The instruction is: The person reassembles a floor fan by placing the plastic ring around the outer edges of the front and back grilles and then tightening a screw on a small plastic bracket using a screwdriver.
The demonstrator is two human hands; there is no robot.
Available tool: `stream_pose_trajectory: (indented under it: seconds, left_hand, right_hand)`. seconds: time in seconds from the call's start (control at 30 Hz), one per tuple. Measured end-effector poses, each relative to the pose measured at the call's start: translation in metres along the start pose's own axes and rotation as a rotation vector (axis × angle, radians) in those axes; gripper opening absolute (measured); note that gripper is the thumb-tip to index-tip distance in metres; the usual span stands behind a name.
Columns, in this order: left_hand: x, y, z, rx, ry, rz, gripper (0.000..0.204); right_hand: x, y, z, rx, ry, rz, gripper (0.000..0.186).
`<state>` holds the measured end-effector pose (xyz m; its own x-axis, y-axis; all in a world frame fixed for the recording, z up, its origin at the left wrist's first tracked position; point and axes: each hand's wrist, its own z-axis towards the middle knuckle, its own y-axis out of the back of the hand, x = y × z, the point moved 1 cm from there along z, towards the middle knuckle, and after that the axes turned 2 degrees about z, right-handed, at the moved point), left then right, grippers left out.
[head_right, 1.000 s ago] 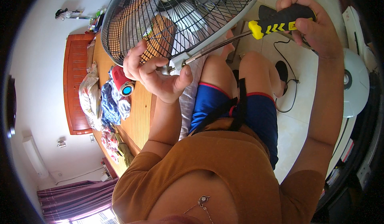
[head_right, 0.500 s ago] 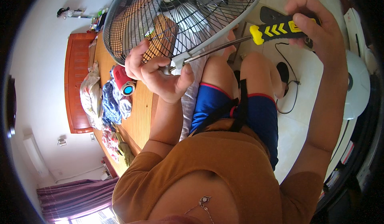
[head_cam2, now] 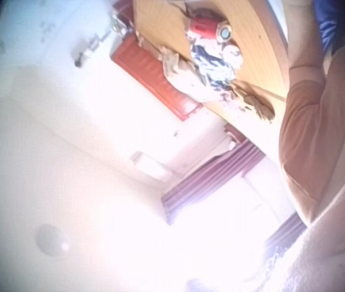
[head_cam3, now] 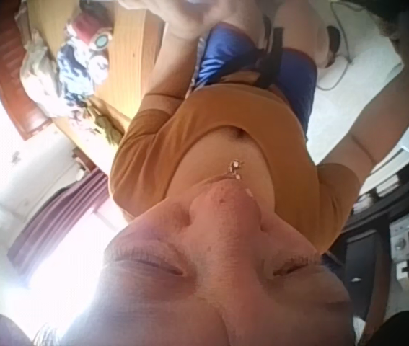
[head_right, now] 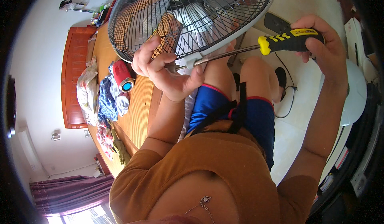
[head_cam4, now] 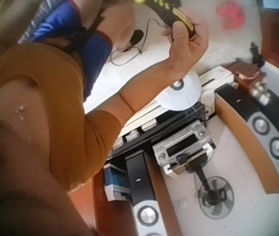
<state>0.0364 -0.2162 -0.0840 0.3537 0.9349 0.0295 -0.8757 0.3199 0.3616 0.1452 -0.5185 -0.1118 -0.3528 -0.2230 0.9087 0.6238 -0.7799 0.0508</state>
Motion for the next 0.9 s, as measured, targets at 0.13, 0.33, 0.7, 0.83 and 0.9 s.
stream_pose_trajectory:
  seconds: [0.13, 0.33, 0.7, 0.83, 0.9]
  left_hand:
    - [-0.002, 0.007, 0.003, 0.113, -0.038, 0.022, 0.044]
    - [-0.001, 0.005, 0.001, 0.094, -0.037, -0.027, 0.042]
    - [0.001, 0.005, -0.001, 0.047, -0.05, -0.022, 0.035]
    - [0.001, 0.0, -0.002, -0.048, 0.008, -0.086, 0.034]
    - [0.0, 0.0, 0.001, -0.056, 0.015, -0.067, 0.032]
  right_hand:
    - [-0.002, -0.004, -0.004, -0.121, -0.139, 0.024, 0.034]
    - [0.014, -0.021, -0.003, -0.081, 0.066, 0.048, 0.039]
    - [-0.002, -0.029, -0.003, -0.171, -0.184, 0.167, 0.041]
    - [0.005, -0.029, -0.002, -0.096, 0.137, -0.086, 0.033]
    - [0.008, -0.024, -0.007, -0.041, 0.021, -0.065, 0.034]
